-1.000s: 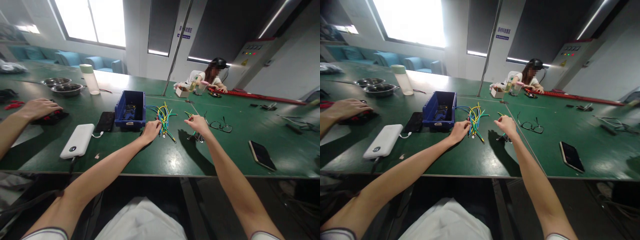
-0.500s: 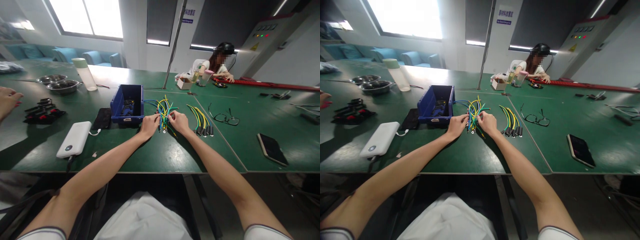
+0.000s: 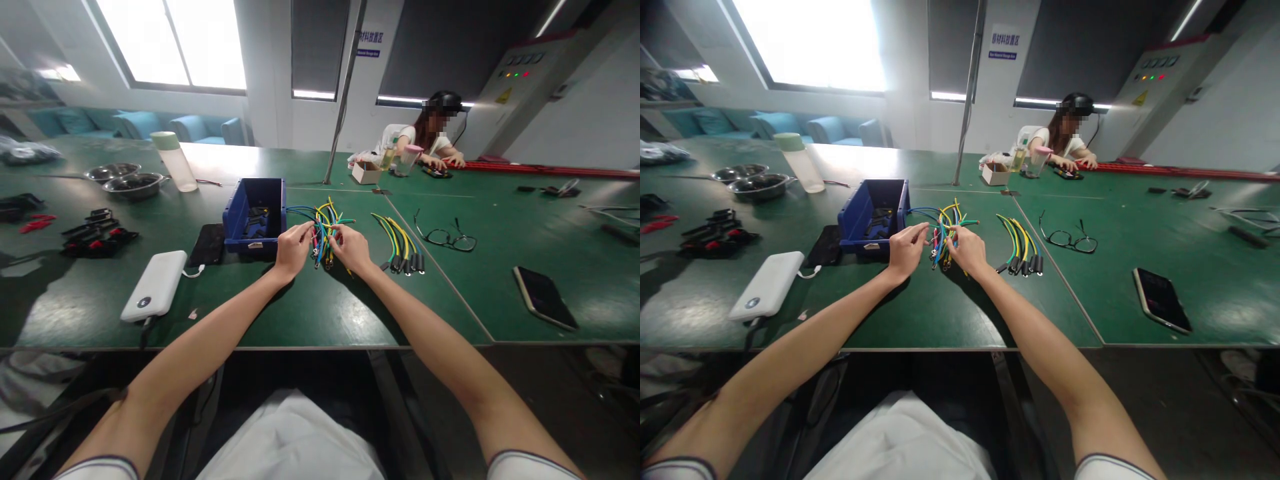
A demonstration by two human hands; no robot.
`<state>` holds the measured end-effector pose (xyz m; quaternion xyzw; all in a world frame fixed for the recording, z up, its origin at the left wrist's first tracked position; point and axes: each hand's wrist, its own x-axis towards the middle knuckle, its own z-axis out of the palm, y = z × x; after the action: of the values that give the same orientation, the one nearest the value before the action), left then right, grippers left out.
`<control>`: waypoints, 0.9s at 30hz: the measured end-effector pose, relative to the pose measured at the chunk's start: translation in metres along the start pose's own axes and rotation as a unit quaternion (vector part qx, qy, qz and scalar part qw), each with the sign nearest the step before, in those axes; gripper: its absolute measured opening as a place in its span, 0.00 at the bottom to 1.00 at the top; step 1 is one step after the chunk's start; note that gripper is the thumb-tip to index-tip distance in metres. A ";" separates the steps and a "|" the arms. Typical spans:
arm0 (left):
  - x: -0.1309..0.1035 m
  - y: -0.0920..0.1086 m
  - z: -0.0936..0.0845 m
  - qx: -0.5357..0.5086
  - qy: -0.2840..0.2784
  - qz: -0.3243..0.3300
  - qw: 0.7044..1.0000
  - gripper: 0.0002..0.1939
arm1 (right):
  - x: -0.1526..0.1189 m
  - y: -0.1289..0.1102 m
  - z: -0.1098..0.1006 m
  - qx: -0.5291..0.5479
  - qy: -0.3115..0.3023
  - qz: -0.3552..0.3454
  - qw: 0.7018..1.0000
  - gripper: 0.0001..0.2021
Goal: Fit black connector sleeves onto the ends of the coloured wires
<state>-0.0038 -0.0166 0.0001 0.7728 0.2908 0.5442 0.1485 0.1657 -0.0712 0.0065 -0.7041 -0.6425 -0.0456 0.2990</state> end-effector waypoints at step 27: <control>0.033 0.022 -0.054 0.060 0.204 0.081 0.974 0.09 | 0.051 -0.018 -0.009 -0.180 -0.017 0.108 0.978 0.31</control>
<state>-0.0400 -0.0185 0.0569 0.6740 0.2834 0.6822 -0.0051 0.1604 -0.0310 0.0437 -0.8122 -0.5490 -0.1160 0.1596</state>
